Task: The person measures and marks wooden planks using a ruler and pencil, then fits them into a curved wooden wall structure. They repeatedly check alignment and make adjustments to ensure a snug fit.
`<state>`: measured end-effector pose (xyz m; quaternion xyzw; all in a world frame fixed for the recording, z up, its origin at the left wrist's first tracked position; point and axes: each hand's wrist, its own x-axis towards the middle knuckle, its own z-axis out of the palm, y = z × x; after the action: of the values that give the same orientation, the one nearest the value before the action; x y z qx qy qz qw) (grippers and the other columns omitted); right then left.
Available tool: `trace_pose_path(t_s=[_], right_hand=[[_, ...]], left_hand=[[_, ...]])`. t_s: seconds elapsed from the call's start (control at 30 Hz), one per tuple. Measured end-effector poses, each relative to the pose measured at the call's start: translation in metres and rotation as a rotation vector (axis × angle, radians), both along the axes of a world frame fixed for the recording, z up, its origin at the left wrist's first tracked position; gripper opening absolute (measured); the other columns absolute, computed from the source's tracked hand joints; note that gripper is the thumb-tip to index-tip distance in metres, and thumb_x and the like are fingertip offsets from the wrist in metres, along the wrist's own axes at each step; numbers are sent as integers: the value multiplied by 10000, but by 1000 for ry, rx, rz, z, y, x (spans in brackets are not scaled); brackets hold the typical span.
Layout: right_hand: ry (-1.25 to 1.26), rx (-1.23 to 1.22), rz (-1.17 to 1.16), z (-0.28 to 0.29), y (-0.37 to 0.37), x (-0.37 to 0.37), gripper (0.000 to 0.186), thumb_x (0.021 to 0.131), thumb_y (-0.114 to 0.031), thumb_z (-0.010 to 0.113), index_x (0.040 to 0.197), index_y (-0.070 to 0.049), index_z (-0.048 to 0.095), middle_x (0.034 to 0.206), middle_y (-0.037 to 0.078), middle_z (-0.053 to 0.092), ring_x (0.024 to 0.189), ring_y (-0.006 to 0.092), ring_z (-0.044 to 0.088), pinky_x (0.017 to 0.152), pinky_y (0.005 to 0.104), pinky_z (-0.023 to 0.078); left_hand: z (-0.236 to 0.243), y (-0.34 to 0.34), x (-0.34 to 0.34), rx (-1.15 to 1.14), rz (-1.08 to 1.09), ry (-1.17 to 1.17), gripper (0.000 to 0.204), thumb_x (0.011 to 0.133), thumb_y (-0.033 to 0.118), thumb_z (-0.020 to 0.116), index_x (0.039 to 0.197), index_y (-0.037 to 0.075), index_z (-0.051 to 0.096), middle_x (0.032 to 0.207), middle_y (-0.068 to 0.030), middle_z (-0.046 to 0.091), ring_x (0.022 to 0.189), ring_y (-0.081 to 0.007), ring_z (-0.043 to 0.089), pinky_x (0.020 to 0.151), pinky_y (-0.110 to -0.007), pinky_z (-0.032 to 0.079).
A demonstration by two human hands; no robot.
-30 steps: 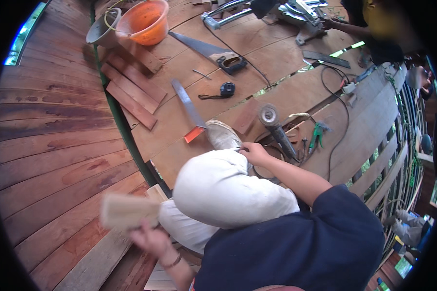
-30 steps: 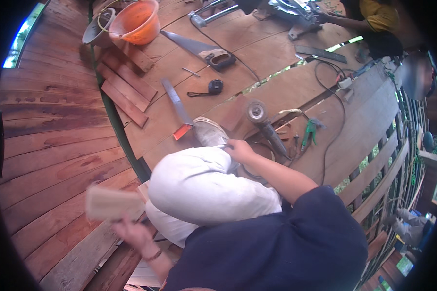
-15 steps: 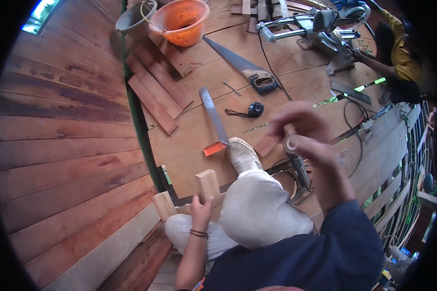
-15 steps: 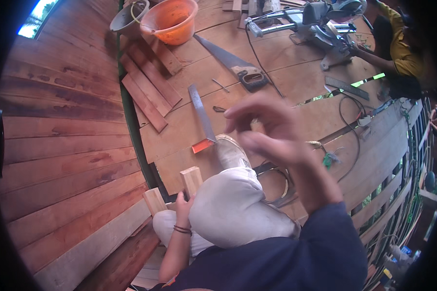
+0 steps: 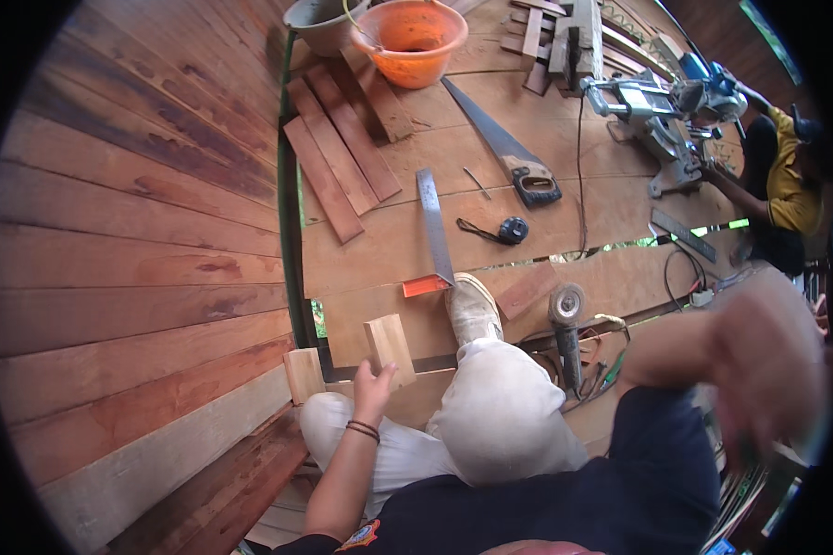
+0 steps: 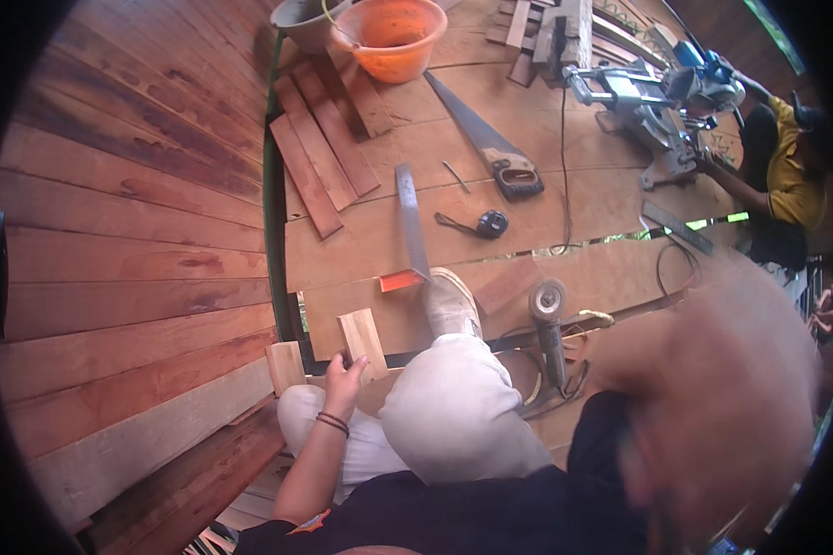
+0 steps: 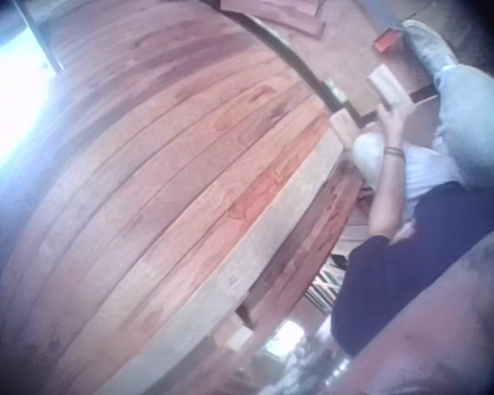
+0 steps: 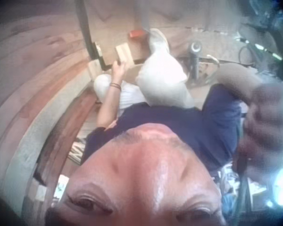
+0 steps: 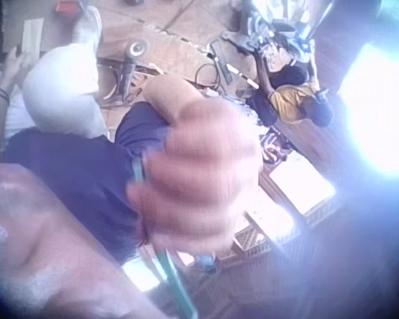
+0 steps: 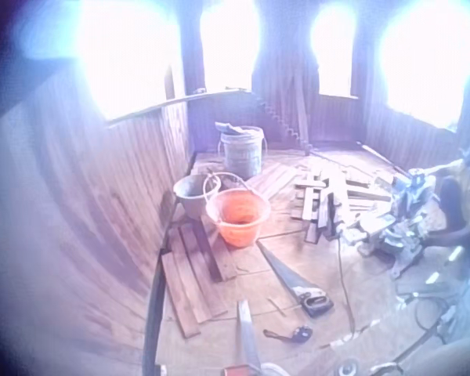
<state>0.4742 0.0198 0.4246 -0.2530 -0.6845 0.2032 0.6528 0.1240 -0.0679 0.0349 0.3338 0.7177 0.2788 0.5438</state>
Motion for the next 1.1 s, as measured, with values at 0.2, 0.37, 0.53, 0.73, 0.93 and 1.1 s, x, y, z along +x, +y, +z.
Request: trace_pose_path(t_s=[0.2, 0.37, 0.53, 0.73, 0.93, 1.1], right_hand=[[127, -1200, 40, -331, 125, -8, 156, 1039, -172, 568, 1053, -27, 623, 766, 52, 670, 598, 83, 610, 509, 233, 460], [-3, -1423, 46, -377, 182, -49, 209, 1021, -178, 546, 1080, 18, 592, 714, 91, 639, 511, 178, 626, 403, 300, 447], [218, -996, -101, -310, 357, -36, 254, 1044, -296, 539, 955, -68, 609, 778, 66, 611, 526, 162, 566, 492, 308, 491], [-9, -1064, -31, -309, 300, -33, 176, 955, -142, 551, 956, -29, 687, 795, 109, 712, 639, 216, 728, 540, 346, 579], [-181, -1204, -305, -414, -38, -40, 193, 903, -161, 660, 1004, -3, 708, 874, 152, 727, 760, 259, 720, 691, 416, 548], [-522, -1220, -322, -410, -167, -16, 194, 880, -112, 629, 1054, -56, 691, 990, 123, 706, 889, 321, 692, 739, 412, 561]], left_hand=[[0, 7, -2, 59, 44, -38, 320, 914, 193, 745, 1075, -54, 620, 1038, -156, 722, 943, -198, 678, 828, -352, 532], [3, -2, -7, 52, 38, 10, 346, 906, 208, 758, 1074, -57, 612, 1038, -168, 723, 951, -202, 681, 826, -353, 532], [-11, 6, -6, 71, -6, 19, 370, 912, 212, 749, 1130, -58, 620, 1058, -139, 717, 952, -195, 673, 827, -340, 528], [-22, 2, -22, 3, -45, 8, 436, 942, 187, 718, 1263, -70, 572, 1113, -122, 682, 988, -189, 634, 881, -329, 508], [-45, -11, -43, 56, 27, -292, 500, 989, 100, 641, 1412, -58, 424, 1260, -142, 601, 1096, -206, 598, 978, -342, 481], [-34, 3, -40, -114, 89, -459, 525, 976, 97, 614, 1436, -34, 397, 1300, -162, 566, 1136, -227, 582, 994, -350, 477]])
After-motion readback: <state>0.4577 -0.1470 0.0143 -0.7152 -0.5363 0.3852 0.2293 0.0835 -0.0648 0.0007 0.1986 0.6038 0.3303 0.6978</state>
